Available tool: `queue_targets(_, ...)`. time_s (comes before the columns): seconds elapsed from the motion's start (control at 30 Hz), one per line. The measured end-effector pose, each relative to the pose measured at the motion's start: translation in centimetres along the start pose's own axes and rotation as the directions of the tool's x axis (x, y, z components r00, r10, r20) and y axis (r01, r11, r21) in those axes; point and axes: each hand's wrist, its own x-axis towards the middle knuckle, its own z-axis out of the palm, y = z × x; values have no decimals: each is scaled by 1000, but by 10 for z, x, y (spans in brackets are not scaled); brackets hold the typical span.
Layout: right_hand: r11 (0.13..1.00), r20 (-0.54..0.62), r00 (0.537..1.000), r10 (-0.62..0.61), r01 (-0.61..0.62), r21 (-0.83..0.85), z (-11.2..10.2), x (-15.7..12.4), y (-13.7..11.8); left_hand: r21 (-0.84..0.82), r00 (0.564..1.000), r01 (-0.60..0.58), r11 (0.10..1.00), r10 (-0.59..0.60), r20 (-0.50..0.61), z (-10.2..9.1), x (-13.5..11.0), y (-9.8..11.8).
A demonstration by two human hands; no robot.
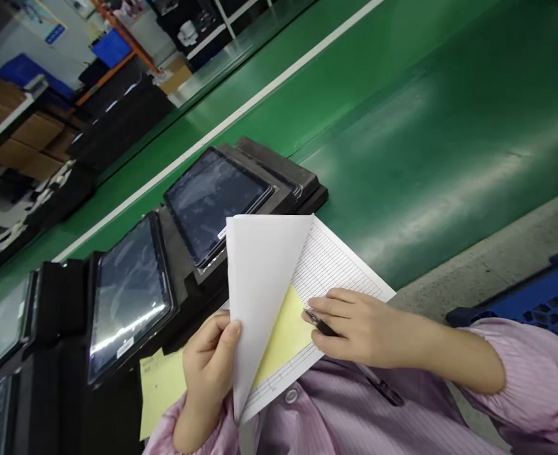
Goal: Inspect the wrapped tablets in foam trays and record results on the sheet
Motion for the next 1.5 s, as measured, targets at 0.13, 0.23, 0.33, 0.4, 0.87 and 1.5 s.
queue_targets(0.13, 983, 188, 974, -129, 150, -102, 3, 18, -3, 7, 998, -35, 999, 34, 60, -2, 4, -2)
queue_targets(0.23, 950, 191, 952, -240, 271, -153, 7, 23, -1, -25, 995, -69, 997, 71, 71, -3, 5, -5)
queue_targets(0.33, 925, 134, 941, -311, 332, -183, 13, 21, 1, -7, 993, -86, 996, 86, 77, -2, 5, -5)
queue_targets(0.4, 918, 114, 942, -314, 332, -214, 14, 16, 4, 16, 988, -129, 992, 127, 92, -2, 5, -4)
queue_targets(0.87, 955, -124, 955, 270, -282, -88, -54, -101, 31, 47, 952, -301, 952, 298, 75, -2, 10, -8)
queue_targets(1.5, 677, -586, 340, 736, -334, 656, -121, -74, 6, -324, 806, -159, 933, 313, 503, 40, -21, 2)
